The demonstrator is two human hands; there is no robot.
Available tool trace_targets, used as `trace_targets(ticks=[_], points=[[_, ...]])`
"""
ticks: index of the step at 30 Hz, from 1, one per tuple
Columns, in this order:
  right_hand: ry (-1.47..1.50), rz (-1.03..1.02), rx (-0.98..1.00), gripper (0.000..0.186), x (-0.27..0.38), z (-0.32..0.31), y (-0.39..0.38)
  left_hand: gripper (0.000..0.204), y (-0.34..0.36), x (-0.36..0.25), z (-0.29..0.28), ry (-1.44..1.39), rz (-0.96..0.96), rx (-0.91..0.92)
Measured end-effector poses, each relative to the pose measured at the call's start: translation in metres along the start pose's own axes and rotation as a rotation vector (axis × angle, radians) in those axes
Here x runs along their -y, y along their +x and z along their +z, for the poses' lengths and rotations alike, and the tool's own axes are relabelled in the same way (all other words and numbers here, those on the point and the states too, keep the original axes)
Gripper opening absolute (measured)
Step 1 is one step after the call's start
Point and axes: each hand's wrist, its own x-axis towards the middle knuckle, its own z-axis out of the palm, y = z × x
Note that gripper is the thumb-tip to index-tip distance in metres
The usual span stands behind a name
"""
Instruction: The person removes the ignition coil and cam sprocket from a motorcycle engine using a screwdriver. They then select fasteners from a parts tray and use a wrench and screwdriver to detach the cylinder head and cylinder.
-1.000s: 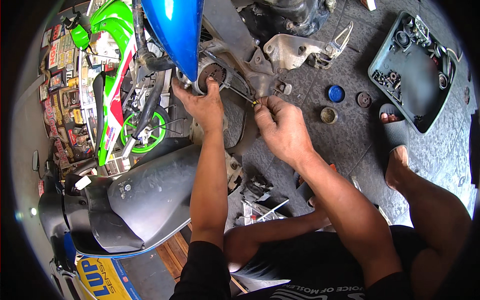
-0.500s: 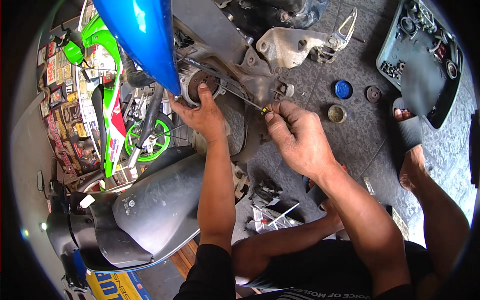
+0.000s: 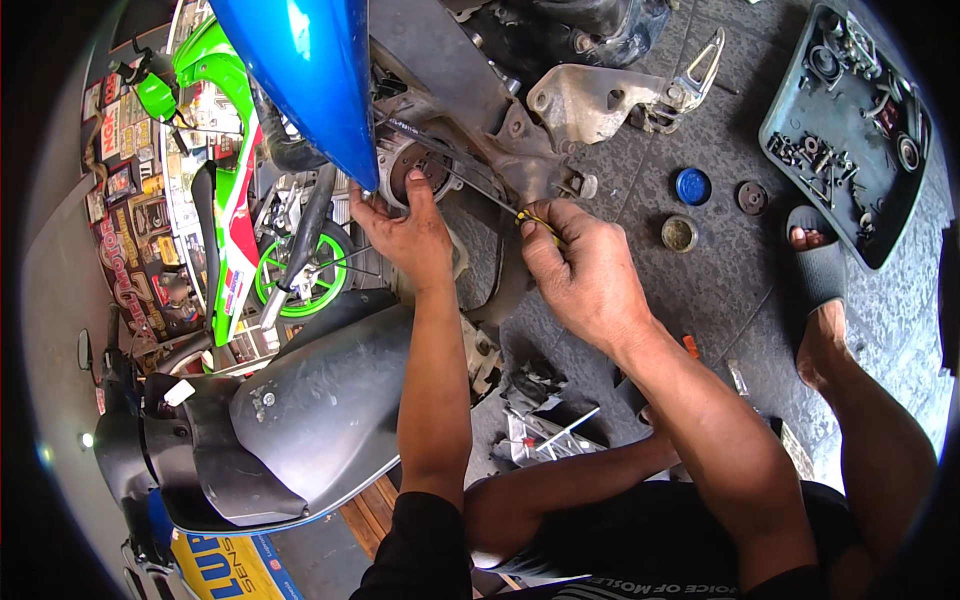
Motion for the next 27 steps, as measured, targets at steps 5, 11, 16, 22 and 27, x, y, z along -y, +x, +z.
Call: trace_targets(ticks=[5,11,16,22,27], points=[[0.041,0.076,0.035,0.025,0.008,-0.003,0.0,0.071,0.002,0.002,0.002,0.029,-0.012,-0.008],[-0.015,-0.001,0.003,0.026,-0.002,0.006,0.005,0.068,-0.002,-0.004,0.004,-0.052,0.022,-0.023],[0.108,0.028,0.019,0.031,-0.009,0.006,0.009,0.071,0.001,-0.008,0.0,-0.002,-0.039,0.007],[0.12,0.012,-0.014,0.03,-0.011,0.007,0.009,0.075,0.004,-0.006,-0.001,0.117,0.06,-0.02],[0.076,0.06,0.004,0.029,-0.004,0.004,0.01,0.076,0.003,-0.01,0.002,0.056,0.035,-0.021]])
